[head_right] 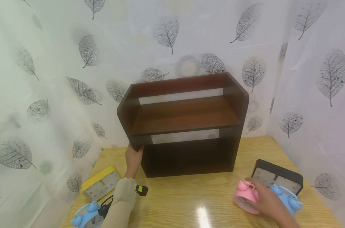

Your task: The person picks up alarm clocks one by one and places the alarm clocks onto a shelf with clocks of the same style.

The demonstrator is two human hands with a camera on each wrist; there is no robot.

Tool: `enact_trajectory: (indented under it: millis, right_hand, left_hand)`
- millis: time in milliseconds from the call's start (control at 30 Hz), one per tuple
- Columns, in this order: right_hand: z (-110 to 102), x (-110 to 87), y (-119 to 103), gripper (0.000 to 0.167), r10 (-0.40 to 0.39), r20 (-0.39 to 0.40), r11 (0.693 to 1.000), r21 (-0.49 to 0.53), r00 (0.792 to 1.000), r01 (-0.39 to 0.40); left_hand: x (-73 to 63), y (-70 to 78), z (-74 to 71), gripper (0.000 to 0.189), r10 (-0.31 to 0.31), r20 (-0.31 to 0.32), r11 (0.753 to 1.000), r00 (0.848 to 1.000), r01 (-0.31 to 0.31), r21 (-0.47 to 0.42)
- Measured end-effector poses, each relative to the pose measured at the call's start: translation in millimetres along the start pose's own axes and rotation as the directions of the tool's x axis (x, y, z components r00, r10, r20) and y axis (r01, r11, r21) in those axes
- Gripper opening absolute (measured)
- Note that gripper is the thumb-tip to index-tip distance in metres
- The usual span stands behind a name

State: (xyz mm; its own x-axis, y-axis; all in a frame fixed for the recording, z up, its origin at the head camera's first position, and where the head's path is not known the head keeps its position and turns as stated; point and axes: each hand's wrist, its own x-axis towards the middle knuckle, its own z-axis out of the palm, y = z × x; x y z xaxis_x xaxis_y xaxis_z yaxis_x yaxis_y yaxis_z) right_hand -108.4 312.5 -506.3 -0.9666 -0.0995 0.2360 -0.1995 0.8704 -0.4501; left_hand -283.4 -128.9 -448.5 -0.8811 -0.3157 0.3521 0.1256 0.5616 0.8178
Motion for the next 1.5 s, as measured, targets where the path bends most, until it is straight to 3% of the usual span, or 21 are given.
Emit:
enact_trajectory:
  millis: [300,633,1100,1300,1500]
  right_hand:
    - [3,2.4,-4,0.084,-0.035,0.003,0.999,0.039,0.999,0.035]
    - [3,6.4,-4,0.066,0.036,0.092,0.999,0.024,0.995,-0.039]
    - [8,4.6,2,0.082,-0.001,0.000,0.999,0.049,1.000,0.001]
    - [8,4.0,5,0.075,0.041,0.062,0.999,0.025,0.997,-0.042]
    - [9,4.7,5,0.071,0.050,0.074,0.999,0.008,0.996,-0.051]
  left_hand:
    - [0.6,1.4,1.1,0.042,-0.008,-0.003,1.000,1.000,0.008,0.005]
    - [0.7,1.7,0.0,0.042,-0.008,-0.007,1.000,1.000,0.008,0.010]
    - [-1.1,4.2,-1.2,0.044,-0.015,-0.015,1.000,1.000,0.015,0.013]
    - [0.3,2.9,-0.1,0.042,-0.011,-0.018,1.000,1.000,0.012,0.021]
    - [-0.2,3.9,-0.5,0.040,-0.009,-0.029,0.999,1.000,0.010,0.031]
